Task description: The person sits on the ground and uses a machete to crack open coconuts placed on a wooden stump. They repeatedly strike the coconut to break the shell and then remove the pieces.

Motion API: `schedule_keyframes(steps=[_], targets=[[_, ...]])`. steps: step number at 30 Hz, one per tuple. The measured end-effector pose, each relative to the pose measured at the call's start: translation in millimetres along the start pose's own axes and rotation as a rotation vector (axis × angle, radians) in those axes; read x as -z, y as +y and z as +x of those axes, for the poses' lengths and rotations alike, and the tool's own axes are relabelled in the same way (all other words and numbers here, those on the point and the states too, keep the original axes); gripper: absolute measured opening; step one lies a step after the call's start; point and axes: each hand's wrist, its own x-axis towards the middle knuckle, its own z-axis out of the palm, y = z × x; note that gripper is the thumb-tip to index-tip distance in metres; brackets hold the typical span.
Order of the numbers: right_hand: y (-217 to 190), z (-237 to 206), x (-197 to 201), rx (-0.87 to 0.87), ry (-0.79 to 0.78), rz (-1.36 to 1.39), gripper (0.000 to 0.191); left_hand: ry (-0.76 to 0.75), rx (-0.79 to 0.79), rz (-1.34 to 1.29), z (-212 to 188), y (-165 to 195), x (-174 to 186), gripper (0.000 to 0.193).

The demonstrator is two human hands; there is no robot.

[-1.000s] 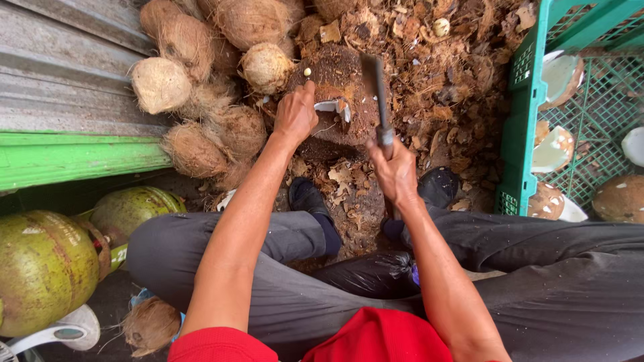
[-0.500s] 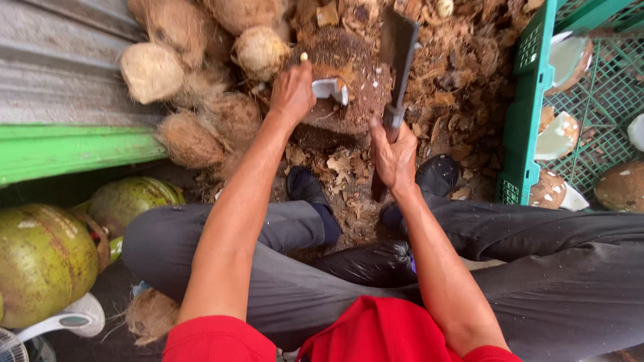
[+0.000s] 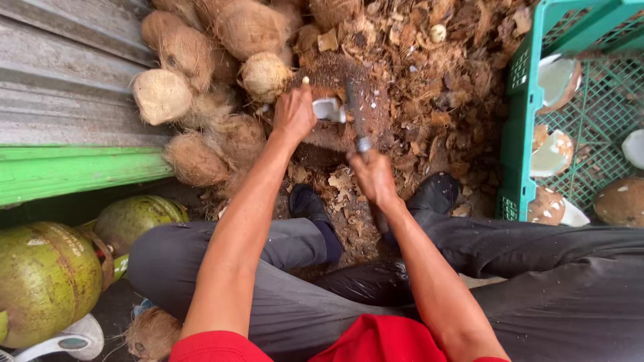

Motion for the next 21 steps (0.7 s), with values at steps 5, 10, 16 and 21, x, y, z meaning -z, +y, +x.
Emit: schedule_keyframes(steps=[5,10,16,21], targets=[[-5,-2,22,-0.103,0.030,-0.005,0.047,-0.132,0.072,-0.091,7,-2,-7,0.029],[0,-4,13,0.152,0.129,0.185,0.036,-0.070,0.016,-0.078,3,-5,-5,0.027],[-12,-3,15,-0.193,-0.057,0.043,0.044,-0.212,0.203,-0.115,-4,5,5,0.029],[-20,-4,30,0.111,0.135,0.296,0.040,-0.156,0.171,-0.116,-4,2,-4,0.023]])
